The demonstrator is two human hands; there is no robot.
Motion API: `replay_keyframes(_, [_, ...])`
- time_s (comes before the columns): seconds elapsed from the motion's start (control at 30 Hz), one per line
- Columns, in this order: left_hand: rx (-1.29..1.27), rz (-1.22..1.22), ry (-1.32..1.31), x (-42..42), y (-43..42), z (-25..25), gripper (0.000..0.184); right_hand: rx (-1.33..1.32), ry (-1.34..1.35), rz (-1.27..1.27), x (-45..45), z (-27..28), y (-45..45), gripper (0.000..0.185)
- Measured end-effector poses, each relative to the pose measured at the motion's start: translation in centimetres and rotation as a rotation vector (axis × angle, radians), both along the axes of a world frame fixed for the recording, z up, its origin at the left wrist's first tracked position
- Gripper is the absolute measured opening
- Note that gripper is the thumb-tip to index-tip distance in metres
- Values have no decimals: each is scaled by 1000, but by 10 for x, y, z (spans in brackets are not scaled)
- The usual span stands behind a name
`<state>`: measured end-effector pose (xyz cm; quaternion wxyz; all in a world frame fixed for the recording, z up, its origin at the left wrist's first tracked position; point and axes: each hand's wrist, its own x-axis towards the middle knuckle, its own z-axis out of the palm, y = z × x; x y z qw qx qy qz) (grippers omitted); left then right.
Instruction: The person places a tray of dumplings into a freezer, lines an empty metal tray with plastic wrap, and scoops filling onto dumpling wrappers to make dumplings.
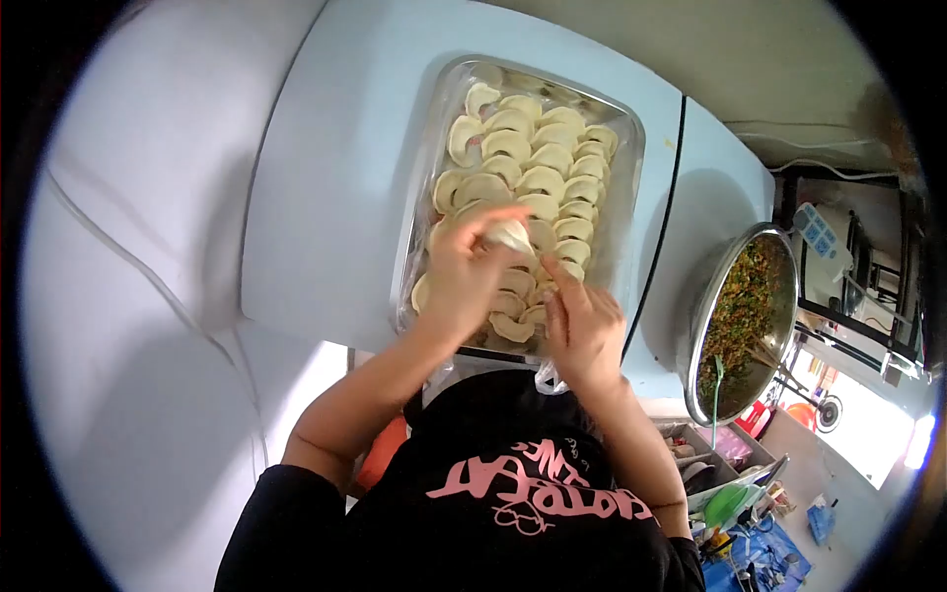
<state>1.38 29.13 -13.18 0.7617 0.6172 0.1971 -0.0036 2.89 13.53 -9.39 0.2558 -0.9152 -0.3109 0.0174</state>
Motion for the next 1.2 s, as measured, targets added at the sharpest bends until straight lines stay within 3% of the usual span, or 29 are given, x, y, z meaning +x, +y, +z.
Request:
replay_keyframes(0.03, [145, 56, -95, 4, 12, 2, 35, 3, 9, -1, 3, -3, -3, 33])
replay_keyframes(0.13, [274, 226, -145, 15, 43, 2, 27, 88, 158, -142, 13, -5, -6, 10])
replay_keyframes(0.27, [197, 272, -117, 27, 74, 9, 24, 105, 306, -277, 24, -10, -14, 12])
replay_keyframes(0.43, [452, 275, -55, 30, 78, 13, 20, 155, 337, -382, 41, -9, -24, 15])
replay_keyframes(0.63, [359, 237, 43, 14, 79, 12, 20, 207, 453, -444, 36, -14, -29, 15])
replay_keyframes(0.93, [378, 252, 11, 0, 91, 15, 20, 130, 440, 112, 15, -35, 33, 13])
replay_keyframes(1.2, [302, 303, 3, -4, 95, 17, 22, 164, 97, 195, 78, -50, 69, 16])
